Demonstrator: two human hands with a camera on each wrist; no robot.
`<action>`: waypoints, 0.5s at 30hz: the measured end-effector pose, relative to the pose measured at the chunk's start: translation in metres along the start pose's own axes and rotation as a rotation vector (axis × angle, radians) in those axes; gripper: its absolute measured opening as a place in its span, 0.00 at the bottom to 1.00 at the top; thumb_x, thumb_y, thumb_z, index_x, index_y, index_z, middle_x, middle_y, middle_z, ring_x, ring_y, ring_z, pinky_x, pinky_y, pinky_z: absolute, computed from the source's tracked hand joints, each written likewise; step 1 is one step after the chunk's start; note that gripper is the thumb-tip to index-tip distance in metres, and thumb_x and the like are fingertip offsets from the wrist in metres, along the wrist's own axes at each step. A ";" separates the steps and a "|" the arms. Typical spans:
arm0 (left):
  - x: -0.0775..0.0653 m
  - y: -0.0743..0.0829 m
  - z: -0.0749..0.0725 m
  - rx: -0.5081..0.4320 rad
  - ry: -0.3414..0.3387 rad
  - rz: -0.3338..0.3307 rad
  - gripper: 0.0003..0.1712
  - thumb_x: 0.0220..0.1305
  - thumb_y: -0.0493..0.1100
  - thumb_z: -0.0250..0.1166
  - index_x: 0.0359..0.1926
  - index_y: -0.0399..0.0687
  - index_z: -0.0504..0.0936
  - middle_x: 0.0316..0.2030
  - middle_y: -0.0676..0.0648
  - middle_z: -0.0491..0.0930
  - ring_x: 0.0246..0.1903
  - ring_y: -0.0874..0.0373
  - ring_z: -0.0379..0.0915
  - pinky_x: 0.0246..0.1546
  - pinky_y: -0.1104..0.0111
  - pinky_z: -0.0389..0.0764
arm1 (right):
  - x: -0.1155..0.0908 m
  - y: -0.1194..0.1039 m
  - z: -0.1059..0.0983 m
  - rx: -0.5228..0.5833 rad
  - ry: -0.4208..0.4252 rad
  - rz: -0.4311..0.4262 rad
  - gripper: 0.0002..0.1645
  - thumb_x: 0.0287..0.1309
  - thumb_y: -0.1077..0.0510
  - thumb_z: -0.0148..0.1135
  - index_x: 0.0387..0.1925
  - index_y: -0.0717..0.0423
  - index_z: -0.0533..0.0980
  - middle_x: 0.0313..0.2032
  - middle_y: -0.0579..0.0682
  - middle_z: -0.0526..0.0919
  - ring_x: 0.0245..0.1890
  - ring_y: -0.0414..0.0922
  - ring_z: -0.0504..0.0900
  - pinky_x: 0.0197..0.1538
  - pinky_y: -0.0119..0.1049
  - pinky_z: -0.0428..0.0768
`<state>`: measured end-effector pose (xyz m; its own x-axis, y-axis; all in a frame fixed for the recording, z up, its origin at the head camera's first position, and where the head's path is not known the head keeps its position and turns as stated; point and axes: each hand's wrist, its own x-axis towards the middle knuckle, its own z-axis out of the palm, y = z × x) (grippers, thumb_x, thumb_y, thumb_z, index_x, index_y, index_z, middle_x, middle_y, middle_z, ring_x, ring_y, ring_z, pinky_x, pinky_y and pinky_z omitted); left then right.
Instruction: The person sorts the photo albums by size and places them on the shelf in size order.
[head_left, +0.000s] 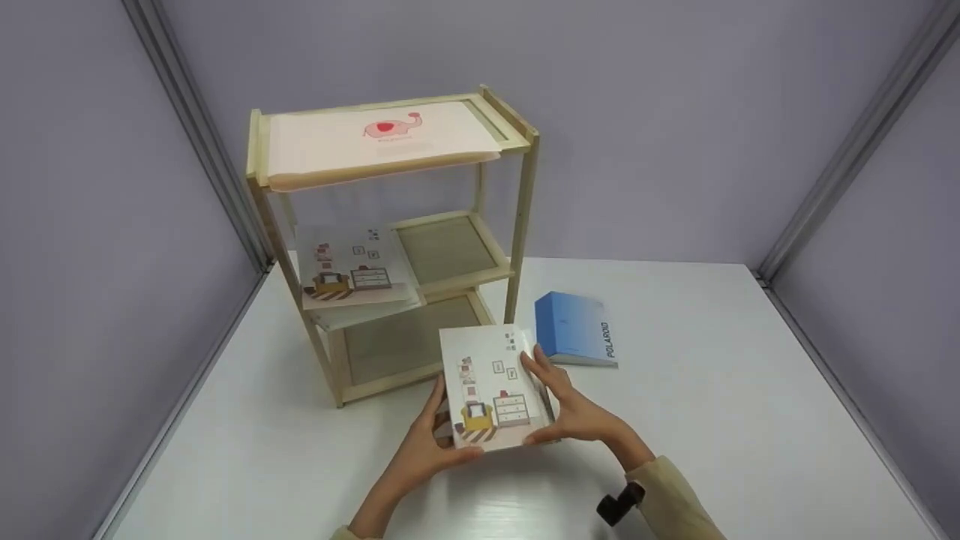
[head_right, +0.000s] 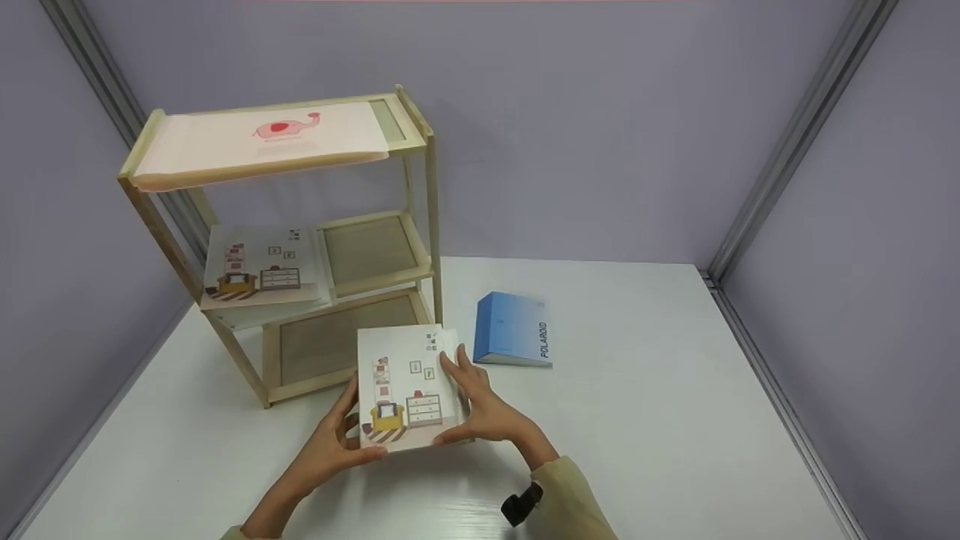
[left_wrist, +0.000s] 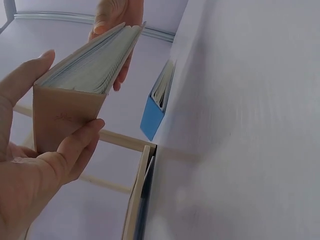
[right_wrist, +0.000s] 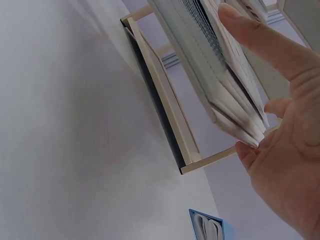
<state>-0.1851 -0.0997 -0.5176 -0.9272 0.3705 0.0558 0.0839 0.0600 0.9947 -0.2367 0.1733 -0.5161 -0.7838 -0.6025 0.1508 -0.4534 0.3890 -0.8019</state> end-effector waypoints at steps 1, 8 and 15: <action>-0.001 0.001 0.000 -0.002 -0.006 0.007 0.68 0.46 0.42 0.75 0.72 0.58 0.31 0.71 0.38 0.43 0.59 0.43 0.64 0.50 0.63 0.77 | 0.000 0.004 0.001 -0.013 -0.004 -0.008 0.72 0.33 0.50 0.79 0.73 0.48 0.40 0.72 0.56 0.26 0.70 0.59 0.32 0.62 0.68 0.46; 0.002 -0.010 -0.001 -0.007 -0.031 0.051 0.69 0.45 0.41 0.75 0.71 0.67 0.29 0.71 0.41 0.42 0.59 0.46 0.64 0.49 0.66 0.78 | -0.001 -0.001 0.002 -0.071 -0.056 -0.027 0.78 0.31 0.53 0.80 0.72 0.53 0.33 0.70 0.58 0.20 0.69 0.60 0.29 0.63 0.67 0.43; 0.002 -0.009 0.001 0.031 -0.014 0.075 0.70 0.43 0.47 0.76 0.71 0.67 0.29 0.69 0.39 0.49 0.58 0.46 0.65 0.49 0.66 0.78 | -0.001 -0.005 0.003 -0.107 0.001 -0.045 0.79 0.28 0.54 0.81 0.72 0.56 0.33 0.70 0.57 0.22 0.70 0.59 0.32 0.64 0.64 0.48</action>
<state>-0.1872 -0.0990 -0.5264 -0.9128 0.3877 0.1284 0.1640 0.0602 0.9846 -0.2323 0.1702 -0.5144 -0.7620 -0.6202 0.1861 -0.5310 0.4340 -0.7278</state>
